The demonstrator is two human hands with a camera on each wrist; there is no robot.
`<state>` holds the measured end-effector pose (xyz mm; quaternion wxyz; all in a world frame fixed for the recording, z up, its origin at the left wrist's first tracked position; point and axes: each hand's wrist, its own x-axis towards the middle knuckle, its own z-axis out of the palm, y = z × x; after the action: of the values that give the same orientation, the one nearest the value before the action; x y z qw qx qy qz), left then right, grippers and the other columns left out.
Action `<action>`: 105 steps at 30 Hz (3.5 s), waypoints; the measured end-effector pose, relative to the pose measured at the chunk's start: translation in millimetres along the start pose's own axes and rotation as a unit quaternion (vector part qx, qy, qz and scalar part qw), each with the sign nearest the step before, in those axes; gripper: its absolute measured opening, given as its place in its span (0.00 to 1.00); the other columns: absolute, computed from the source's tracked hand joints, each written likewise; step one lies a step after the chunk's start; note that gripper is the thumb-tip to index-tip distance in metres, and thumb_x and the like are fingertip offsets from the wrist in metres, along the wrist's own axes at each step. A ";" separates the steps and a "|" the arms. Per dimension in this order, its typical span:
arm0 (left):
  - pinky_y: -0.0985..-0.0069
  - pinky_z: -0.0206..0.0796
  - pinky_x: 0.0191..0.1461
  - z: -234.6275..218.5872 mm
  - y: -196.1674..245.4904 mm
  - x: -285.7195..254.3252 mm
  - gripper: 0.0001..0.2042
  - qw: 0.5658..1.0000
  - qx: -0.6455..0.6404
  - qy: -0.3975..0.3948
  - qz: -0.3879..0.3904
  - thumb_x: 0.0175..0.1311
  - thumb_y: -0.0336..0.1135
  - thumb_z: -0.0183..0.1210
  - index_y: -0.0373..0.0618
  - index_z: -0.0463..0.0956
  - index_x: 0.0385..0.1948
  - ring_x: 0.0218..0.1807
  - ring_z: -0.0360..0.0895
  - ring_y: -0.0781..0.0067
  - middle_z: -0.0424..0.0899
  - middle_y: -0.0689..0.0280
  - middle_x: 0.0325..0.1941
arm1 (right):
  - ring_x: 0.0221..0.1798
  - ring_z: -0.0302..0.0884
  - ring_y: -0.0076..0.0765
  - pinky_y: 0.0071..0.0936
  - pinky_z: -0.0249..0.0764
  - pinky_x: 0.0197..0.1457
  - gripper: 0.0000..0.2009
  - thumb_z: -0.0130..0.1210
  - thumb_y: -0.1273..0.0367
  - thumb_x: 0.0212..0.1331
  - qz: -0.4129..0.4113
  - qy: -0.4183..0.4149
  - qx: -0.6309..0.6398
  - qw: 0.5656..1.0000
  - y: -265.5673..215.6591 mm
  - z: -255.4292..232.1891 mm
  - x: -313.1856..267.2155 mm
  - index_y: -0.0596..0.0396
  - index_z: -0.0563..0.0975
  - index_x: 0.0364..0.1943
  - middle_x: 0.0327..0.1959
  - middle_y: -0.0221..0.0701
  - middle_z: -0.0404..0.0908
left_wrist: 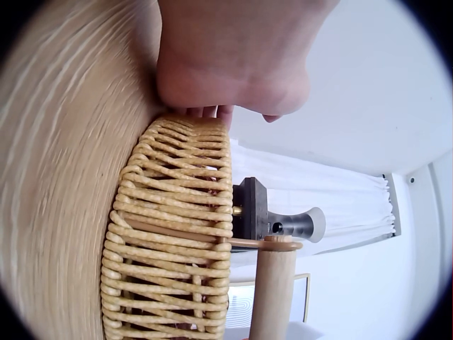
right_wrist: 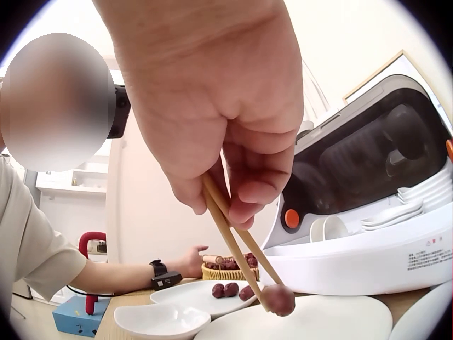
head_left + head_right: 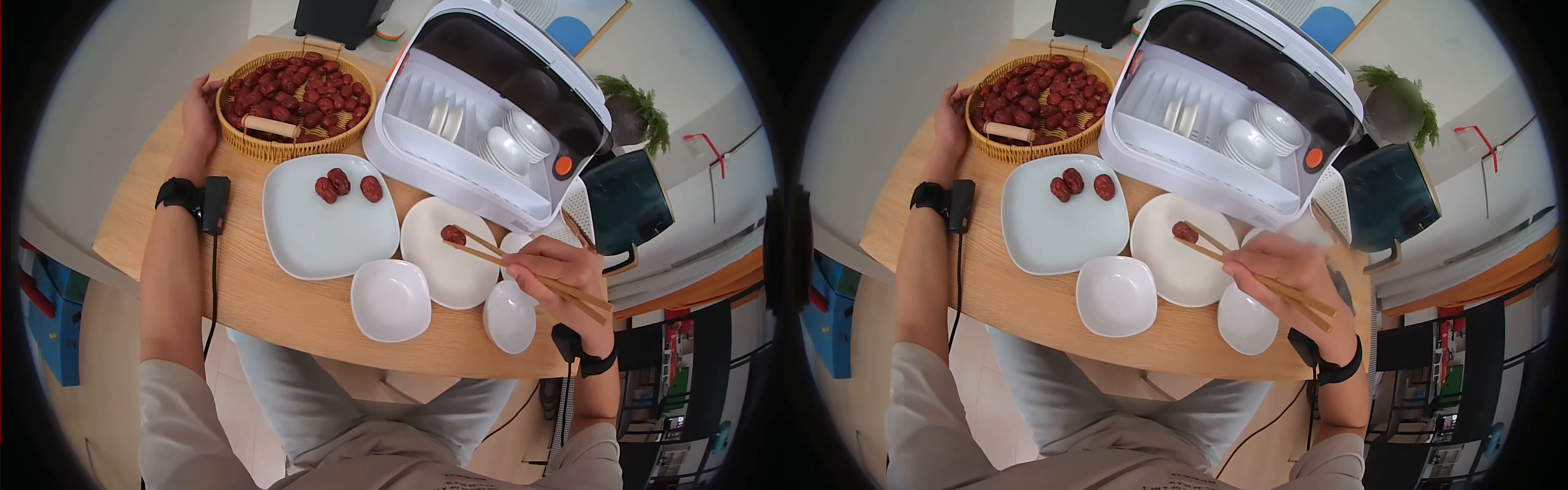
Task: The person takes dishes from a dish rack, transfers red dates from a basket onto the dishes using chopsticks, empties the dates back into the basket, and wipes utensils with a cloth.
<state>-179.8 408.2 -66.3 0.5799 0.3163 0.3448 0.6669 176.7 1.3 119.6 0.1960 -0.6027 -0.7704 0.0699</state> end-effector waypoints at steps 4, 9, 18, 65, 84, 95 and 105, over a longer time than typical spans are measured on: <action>0.73 0.67 0.54 -0.1 3.1 -4.1 0.17 1.000 -0.007 -0.025 -0.001 0.69 0.48 0.49 0.41 0.75 0.38 0.45 0.76 0.69 0.81 0.61 0.40 | 0.27 0.76 0.33 0.26 0.69 0.31 0.05 0.62 0.74 0.57 -0.021 0.036 -0.012 0.999 0.4 -3.5 10.1 0.61 0.83 0.35 0.26 0.34 0.78; 0.73 0.68 0.53 8.3 1.4 -10.0 0.16 0.999 -0.041 -0.023 -0.014 0.69 0.47 0.50 0.41 0.75 0.37 0.44 0.75 0.67 0.80 0.59 0.40 | 0.26 0.75 0.33 0.26 0.69 0.30 0.05 0.60 0.74 0.56 -0.090 0.099 -0.016 0.991 -13.5 -1.9 85.9 0.64 0.82 0.33 0.25 0.35 0.78; 0.74 0.62 0.60 20.9 -3.1 -18.7 0.20 0.998 0.032 -0.036 0.043 0.66 0.46 0.53 0.36 0.75 0.47 0.52 0.73 0.68 0.77 0.58 0.49 | 0.26 0.74 0.36 0.28 0.70 0.30 0.11 0.57 0.65 0.63 -0.239 0.097 -0.004 0.966 -24.1 79.2 291.7 0.61 0.82 0.32 0.25 0.38 0.79; 0.75 0.69 0.52 15.6 6.3 -27.6 0.16 0.995 -0.070 -0.071 0.020 0.67 0.47 0.53 0.42 0.75 0.37 0.43 0.76 0.70 0.80 0.63 0.39 | 0.23 0.73 0.32 0.28 0.67 0.27 0.04 0.60 0.75 0.58 -0.217 0.083 -0.041 0.972 -40.9 5.8 158.9 0.63 0.82 0.31 0.21 0.36 0.76; 0.76 0.65 0.53 7.2 -19.3 0.7 0.15 0.994 -0.043 -0.037 0.092 0.68 0.47 0.52 0.43 0.76 0.36 0.43 0.75 0.72 0.80 0.65 0.37 | 0.26 0.74 0.49 0.36 0.70 0.30 0.08 0.60 0.69 0.58 -0.285 0.103 -0.117 0.946 -34.3 168.9 384.2 0.62 0.82 0.30 0.21 0.42 0.76; 0.73 0.66 0.55 4.0 -8.6 -7.2 0.16 0.989 -0.103 -0.089 0.056 0.68 0.48 0.49 0.44 0.76 0.35 0.44 0.75 0.70 0.80 0.64 0.36 | 0.22 0.73 0.35 0.26 0.68 0.27 0.05 0.59 0.74 0.58 -0.219 0.085 -0.033 0.971 -53.8 5.8 147.6 0.63 0.83 0.32 0.22 0.37 0.78; 0.61 0.59 0.69 -40.5 -16.1 30.8 0.26 0.981 -0.001 -0.189 0.040 0.75 0.50 0.32 0.40 0.73 0.52 0.61 0.72 0.57 0.76 0.54 0.56 | 0.26 0.71 0.47 0.40 0.67 0.31 0.13 0.57 0.67 0.62 -0.096 -0.031 0.055 0.993 33.1 2.6 -35.0 0.63 0.77 0.24 0.21 0.39 0.71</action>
<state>-208.1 436.4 -101.8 0.6080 0.4498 0.2157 0.6177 212.4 -23.0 98.2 0.2109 -0.5119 -0.8253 0.1116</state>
